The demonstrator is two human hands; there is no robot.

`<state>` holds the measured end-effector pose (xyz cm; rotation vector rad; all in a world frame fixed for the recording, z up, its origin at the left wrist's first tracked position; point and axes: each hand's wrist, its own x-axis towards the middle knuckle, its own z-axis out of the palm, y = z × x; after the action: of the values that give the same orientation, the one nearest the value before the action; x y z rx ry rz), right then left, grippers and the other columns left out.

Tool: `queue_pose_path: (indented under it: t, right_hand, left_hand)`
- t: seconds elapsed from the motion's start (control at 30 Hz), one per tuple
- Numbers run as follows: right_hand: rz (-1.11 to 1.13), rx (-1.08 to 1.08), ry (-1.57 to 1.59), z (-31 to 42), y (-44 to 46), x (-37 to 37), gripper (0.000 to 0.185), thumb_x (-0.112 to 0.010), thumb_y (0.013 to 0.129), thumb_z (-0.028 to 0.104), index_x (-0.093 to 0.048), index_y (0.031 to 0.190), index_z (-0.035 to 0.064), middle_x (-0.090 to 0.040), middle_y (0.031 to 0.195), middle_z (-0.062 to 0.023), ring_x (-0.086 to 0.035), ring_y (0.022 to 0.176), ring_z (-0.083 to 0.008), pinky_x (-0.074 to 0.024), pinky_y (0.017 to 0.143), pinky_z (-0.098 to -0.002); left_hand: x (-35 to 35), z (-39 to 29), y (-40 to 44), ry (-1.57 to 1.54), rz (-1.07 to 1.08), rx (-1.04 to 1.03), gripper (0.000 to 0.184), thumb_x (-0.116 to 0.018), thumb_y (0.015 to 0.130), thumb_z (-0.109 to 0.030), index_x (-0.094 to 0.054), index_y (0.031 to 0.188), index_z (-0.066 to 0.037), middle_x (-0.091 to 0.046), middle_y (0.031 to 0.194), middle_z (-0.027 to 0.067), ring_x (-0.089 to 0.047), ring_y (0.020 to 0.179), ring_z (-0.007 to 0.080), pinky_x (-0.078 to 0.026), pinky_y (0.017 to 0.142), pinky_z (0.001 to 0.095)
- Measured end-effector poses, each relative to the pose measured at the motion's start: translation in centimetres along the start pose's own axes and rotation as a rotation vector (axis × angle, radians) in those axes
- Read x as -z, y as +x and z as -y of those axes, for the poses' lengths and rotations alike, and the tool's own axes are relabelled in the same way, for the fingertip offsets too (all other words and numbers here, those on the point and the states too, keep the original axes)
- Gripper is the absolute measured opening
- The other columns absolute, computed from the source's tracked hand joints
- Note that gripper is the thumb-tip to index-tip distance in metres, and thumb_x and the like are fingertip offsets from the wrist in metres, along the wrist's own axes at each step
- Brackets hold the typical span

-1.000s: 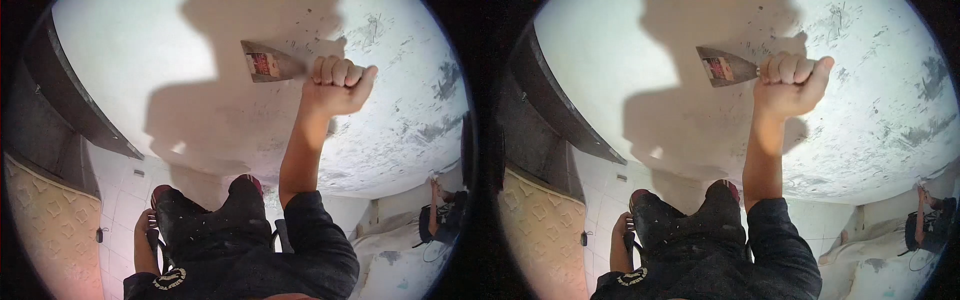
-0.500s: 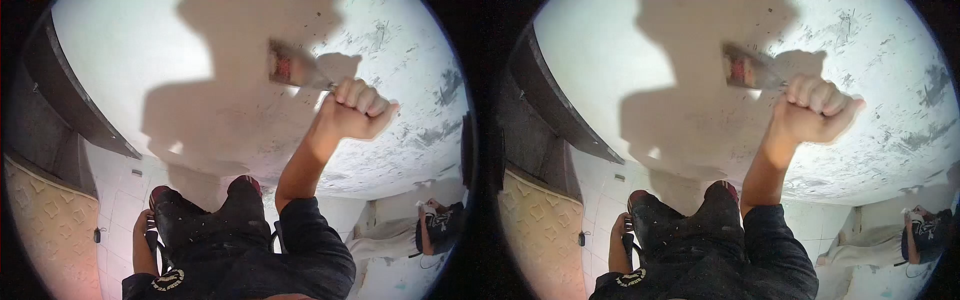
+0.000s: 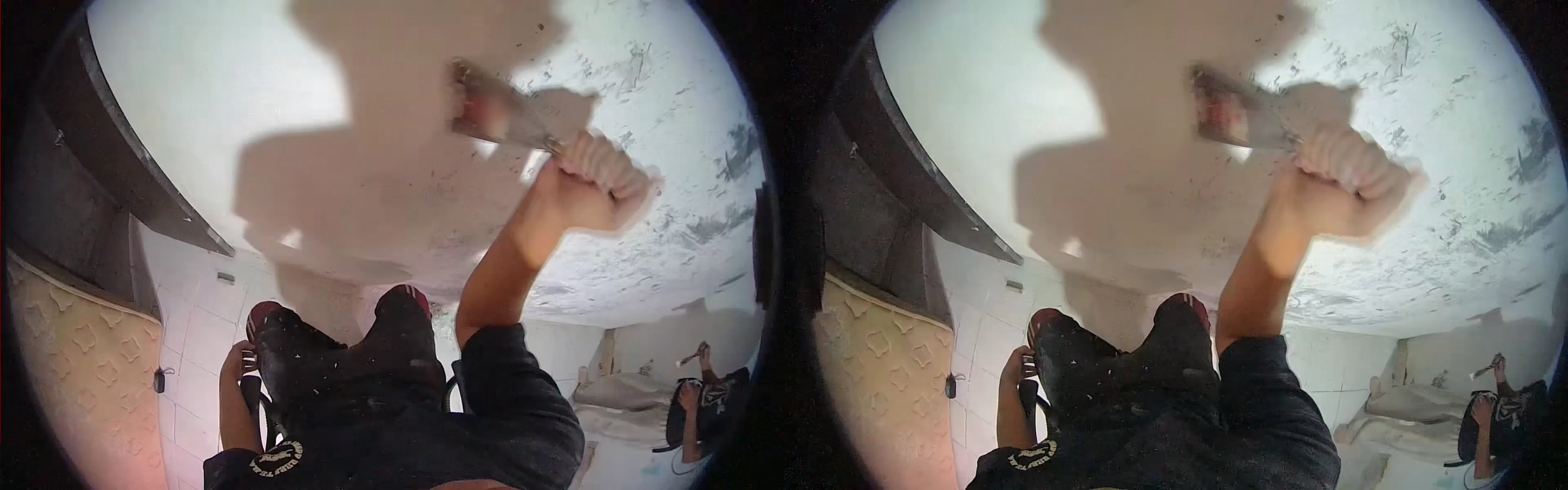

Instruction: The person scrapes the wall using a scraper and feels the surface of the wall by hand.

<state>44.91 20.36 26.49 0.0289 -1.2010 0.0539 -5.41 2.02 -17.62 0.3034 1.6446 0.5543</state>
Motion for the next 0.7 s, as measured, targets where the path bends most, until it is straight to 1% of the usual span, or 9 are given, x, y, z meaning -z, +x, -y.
queue_pose_path:
  t: [0.03, 0.13, 0.2, 0.3, 0.4, 0.53, 0.6, 0.67, 0.7]
  right_hand:
    - [-0.076, -0.290, 0.235, -0.1, -0.1, -1.5, 0.051, -0.021, 0.102, 0.033, -0.027, 0.054, 0.0158, -0.021, 0.042, 0.0056, -0.017, 0.036, -0.0097, -0.0160, 0.032, -0.0228]
    - [0.002, 0.083, 0.287, 3.3, 2.0, 0.5, 0.050, -0.021, 0.103, 0.032, -0.024, 0.055, 0.0163, -0.018, 0.043, 0.0053, -0.013, 0.036, -0.0099, -0.0162, 0.032, -0.0249]
    - [-0.118, 0.032, 0.483, 4.3, 2.4, -0.2, 0.050, -0.021, 0.103, 0.032, -0.023, 0.055, 0.0174, -0.018, 0.043, 0.0054, -0.012, 0.036, -0.0100, -0.0171, 0.032, -0.0260]
    - [-0.030, -0.125, 0.127, 2.4, 2.6, -0.2, 0.053, -0.026, 0.101, 0.036, -0.027, 0.052, 0.0184, -0.022, 0.042, 0.0051, -0.017, 0.037, -0.0089, -0.0187, 0.033, -0.0251]
    - [-0.137, -0.043, 0.481, 6.4, 4.4, 0.4, 0.051, -0.024, 0.102, 0.036, -0.024, 0.054, 0.0181, -0.021, 0.042, 0.0043, -0.015, 0.036, -0.0098, -0.0179, 0.032, -0.0261]
    - [-0.126, -0.125, 0.105, 2.3, 3.0, -1.9, 0.052, -0.020, 0.102, 0.034, -0.022, 0.053, 0.0189, -0.021, 0.043, 0.0062, -0.015, 0.035, -0.0100, -0.0174, 0.032, -0.0262]
    - [0.079, -0.031, 0.182, 3.7, 4.5, -0.5, 0.051, -0.022, 0.101, 0.031, -0.020, 0.052, 0.0194, -0.018, 0.042, 0.0073, -0.017, 0.034, -0.0091, -0.0191, 0.032, -0.0237]
    - [-0.136, -0.031, 0.372, 6.7, 5.4, 0.0, 0.049, -0.023, 0.100, 0.029, -0.019, 0.052, 0.0194, -0.017, 0.042, 0.0076, -0.018, 0.034, -0.0089, -0.0193, 0.033, -0.0223]
    - [-0.021, 0.011, 0.327, 6.3, 5.7, 0.5, 0.049, -0.024, 0.099, 0.028, -0.018, 0.052, 0.0190, -0.017, 0.042, 0.0080, -0.018, 0.034, -0.0089, -0.0186, 0.034, -0.0224]
  left_hand:
    - [-0.1, -0.3, 0.1, 0.022, -0.001, 0.024, 0.030, -0.060, 0.070, -0.035, -0.056, 0.083, -0.009, -0.058, 0.087, 0.0116, -0.054, 0.073, 0.0265, -0.048, 0.069, 0.0403]
    - [1.0, 0.9, 1.9, 0.033, 0.044, -0.008, 0.029, -0.060, 0.070, -0.035, -0.056, 0.083, -0.010, -0.057, 0.088, 0.0117, -0.054, 0.074, 0.0265, -0.048, 0.071, 0.0405]
    - [0.7, 0.9, 1.6, -0.015, 0.046, 0.002, 0.028, -0.059, 0.070, -0.034, -0.056, 0.084, -0.009, -0.056, 0.088, 0.0117, -0.054, 0.076, 0.0268, -0.049, 0.073, 0.0410]
    - [1.1, 1.2, 2.6, -0.001, 0.029, 0.046, 0.028, -0.058, 0.071, -0.033, -0.055, 0.083, -0.008, -0.056, 0.086, 0.0113, -0.053, 0.074, 0.0262, -0.048, 0.072, 0.0416]
    - [0.5, 0.7, 1.3, -0.006, 0.032, -0.028, 0.027, -0.058, 0.071, -0.033, -0.055, 0.082, -0.009, -0.056, 0.086, 0.0114, -0.052, 0.074, 0.0259, -0.047, 0.071, 0.0410]
    - [0.2, 0.2, 0.8, -0.015, 0.002, 0.027, 0.028, -0.058, 0.069, -0.033, -0.054, 0.082, -0.008, -0.056, 0.087, 0.0121, -0.053, 0.076, 0.0265, -0.047, 0.071, 0.0411]
    - [0.4, 0.2, 0.8, -0.012, 0.032, -0.012, 0.028, -0.058, 0.069, -0.032, -0.054, 0.082, -0.008, -0.056, 0.089, 0.0126, -0.054, 0.076, 0.0270, -0.047, 0.072, 0.0415]
    - [0.7, 0.8, 1.7, 0.002, 0.021, 0.021, 0.030, -0.060, 0.070, -0.030, -0.056, 0.089, -0.007, -0.057, 0.088, 0.0106, -0.054, 0.075, 0.0263, -0.048, 0.076, 0.0414]
    - [0.9, 0.9, 1.9, -0.006, 0.025, 0.036, 0.030, -0.060, 0.070, -0.030, -0.057, 0.090, -0.007, -0.057, 0.090, 0.0110, -0.054, 0.075, 0.0268, -0.048, 0.075, 0.0414]
